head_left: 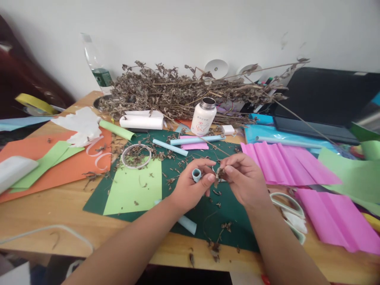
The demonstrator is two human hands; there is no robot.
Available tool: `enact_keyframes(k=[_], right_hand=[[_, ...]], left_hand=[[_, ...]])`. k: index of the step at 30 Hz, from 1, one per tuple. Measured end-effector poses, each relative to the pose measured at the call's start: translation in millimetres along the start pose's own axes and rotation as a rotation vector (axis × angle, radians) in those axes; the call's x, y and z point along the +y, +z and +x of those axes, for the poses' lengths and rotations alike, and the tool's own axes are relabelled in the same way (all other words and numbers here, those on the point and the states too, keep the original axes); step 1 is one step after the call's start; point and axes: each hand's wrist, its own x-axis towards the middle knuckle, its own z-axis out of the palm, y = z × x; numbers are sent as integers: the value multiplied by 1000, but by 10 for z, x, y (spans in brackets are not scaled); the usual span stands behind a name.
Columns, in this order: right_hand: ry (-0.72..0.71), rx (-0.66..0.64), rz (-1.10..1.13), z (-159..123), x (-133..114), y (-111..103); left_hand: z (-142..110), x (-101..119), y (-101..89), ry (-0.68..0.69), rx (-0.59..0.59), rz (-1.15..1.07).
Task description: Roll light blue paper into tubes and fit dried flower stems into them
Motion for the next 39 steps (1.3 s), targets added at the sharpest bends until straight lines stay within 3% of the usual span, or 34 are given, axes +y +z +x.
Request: enact_keyframes(k=[8,17,22,27,33,39], right_hand=[[-197,6,-257,-69,-43,94],[-244,-149,-206,-67,-36,4],[-354,-263,-489,-36,-41,-70],[-497,-199,-795,-19,-55,-60],[-575,-180,-940,-9,-72,-45],[-659,-265,-1062,-2,-101,-56]], left_hand=[[6,41,12,-30,29,53],[12,45,-24,-50,87,-3],[59,53,-36,-136,93,-212],[96,60,-26,-294,33,-399],[91,54,-22,-327,-2,-397],[90,41,-38,-319,3,-301]])
